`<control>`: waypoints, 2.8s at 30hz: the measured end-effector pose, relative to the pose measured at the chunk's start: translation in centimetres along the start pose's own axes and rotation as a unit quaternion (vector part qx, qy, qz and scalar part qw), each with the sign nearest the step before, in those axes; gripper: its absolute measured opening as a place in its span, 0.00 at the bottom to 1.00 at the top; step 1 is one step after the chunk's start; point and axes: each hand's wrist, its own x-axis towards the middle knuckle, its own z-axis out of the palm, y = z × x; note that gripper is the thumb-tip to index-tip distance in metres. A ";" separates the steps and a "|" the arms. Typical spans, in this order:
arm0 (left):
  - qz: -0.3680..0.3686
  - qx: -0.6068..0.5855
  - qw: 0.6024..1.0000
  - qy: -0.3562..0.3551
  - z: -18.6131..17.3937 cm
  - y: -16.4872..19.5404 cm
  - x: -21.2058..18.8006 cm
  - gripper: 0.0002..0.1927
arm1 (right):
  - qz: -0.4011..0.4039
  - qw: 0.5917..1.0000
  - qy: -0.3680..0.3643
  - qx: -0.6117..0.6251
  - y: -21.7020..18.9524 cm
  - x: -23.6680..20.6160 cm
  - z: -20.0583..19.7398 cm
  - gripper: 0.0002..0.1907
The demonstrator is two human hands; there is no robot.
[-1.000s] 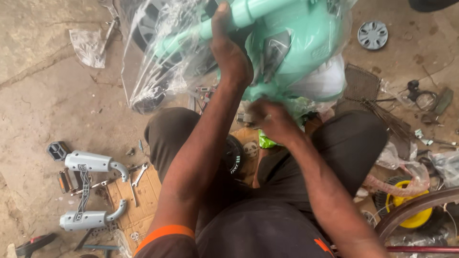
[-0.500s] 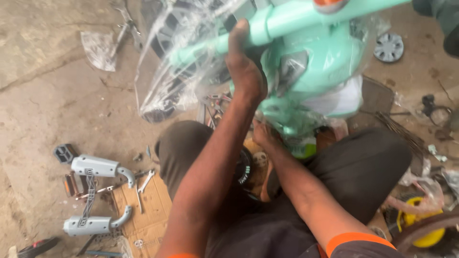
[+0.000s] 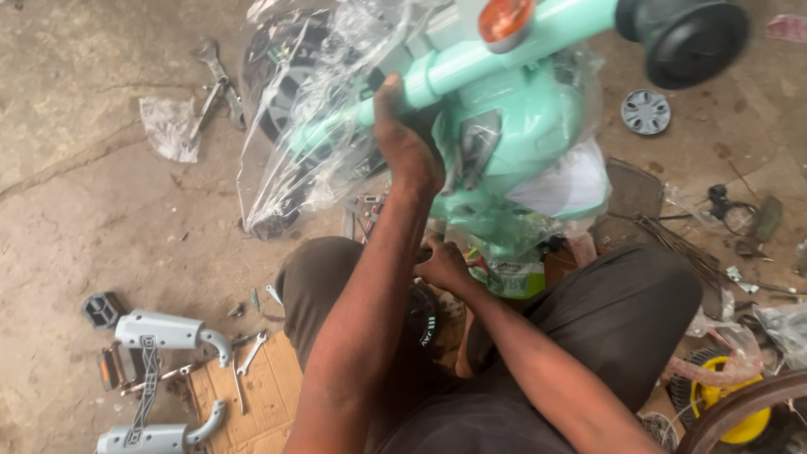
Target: The person assembles a light green electric scooter by attaching the front body panel to the main frame. They align the parts, insert a bolt, and use a hammer to tap the assembly into place. The scooter remains partially wrapped in plastic throughout the process.
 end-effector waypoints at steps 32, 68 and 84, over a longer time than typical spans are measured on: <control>-0.011 -0.025 1.000 0.001 0.6 -0.7 -1.8 0.21 | -0.339 0.820 0.411 0.210 -0.6 -18.7 -16.6 0.42; 0.019 0.051 0.997 0.061 2.8 -0.7 -2.0 0.21 | -0.328 0.868 0.368 0.059 7.8 -13.4 3.8 0.51; 0.018 0.060 0.991 0.119 3.9 0.1 -1.8 0.23 | -0.237 0.965 0.073 -0.080 10.0 -10.4 7.2 0.17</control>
